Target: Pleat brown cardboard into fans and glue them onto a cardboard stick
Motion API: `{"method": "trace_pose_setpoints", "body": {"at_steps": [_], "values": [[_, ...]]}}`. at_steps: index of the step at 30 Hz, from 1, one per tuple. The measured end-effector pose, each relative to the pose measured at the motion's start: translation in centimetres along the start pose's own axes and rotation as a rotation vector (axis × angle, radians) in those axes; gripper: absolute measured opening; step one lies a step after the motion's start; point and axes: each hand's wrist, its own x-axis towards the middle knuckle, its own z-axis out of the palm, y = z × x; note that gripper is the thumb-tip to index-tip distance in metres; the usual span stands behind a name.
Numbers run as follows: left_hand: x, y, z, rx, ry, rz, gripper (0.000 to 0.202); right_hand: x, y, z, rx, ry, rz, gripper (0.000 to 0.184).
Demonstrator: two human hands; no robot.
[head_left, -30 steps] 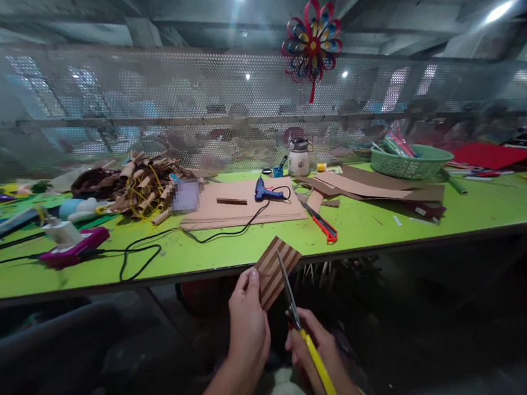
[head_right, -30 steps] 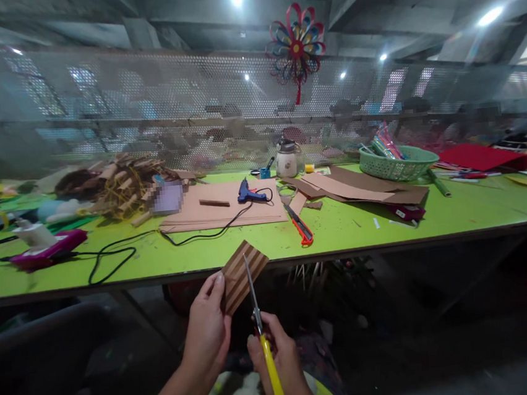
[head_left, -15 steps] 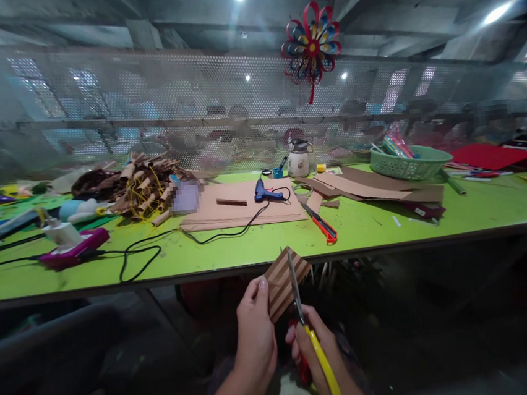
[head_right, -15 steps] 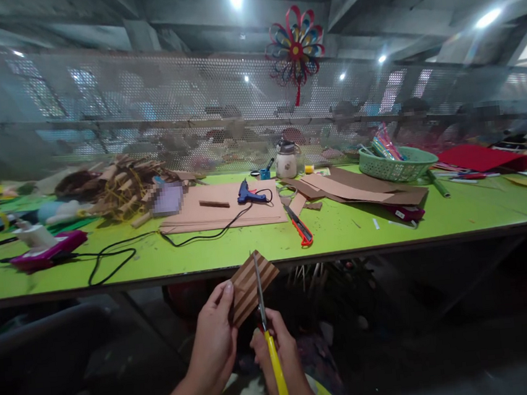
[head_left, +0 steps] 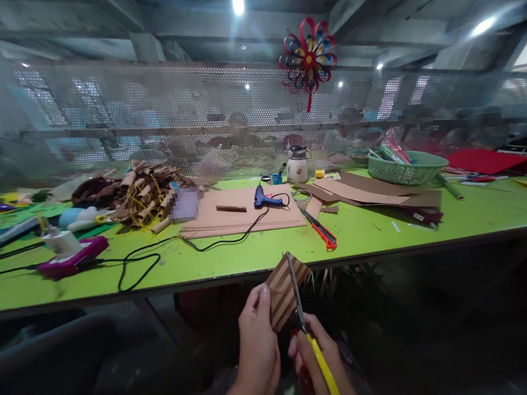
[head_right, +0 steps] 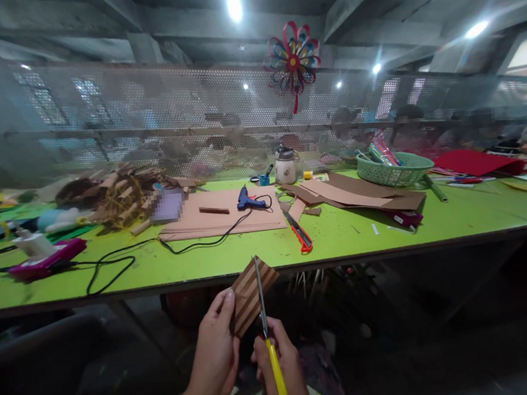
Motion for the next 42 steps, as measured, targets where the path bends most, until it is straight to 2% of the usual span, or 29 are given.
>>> {"method": "trace_pose_setpoints", "body": {"at_steps": [6,14,21,33,42], "values": [[-0.1,-0.1,0.1,0.000,-0.004,0.018,0.032,-0.1,-0.6,-0.2,0.000,-0.075,0.011,0.055],[0.0,-0.4,0.0,-0.023,0.000,0.012,0.029,0.6,1.0,-0.4,0.017,-0.100,0.021,0.056],[0.0,-0.6,-0.3,-0.020,0.003,-0.016,0.028,0.3,0.5,0.5,0.009,0.052,-0.021,0.058],[-0.3,-1.0,-0.5,-0.018,0.002,-0.033,0.033,0.2,0.4,0.4,0.025,-0.008,-0.050,0.056],[-0.3,-0.9,-0.3,-0.054,0.039,-0.053,0.036,0.2,0.5,0.4,0.036,0.022,-0.012,0.057]]}}
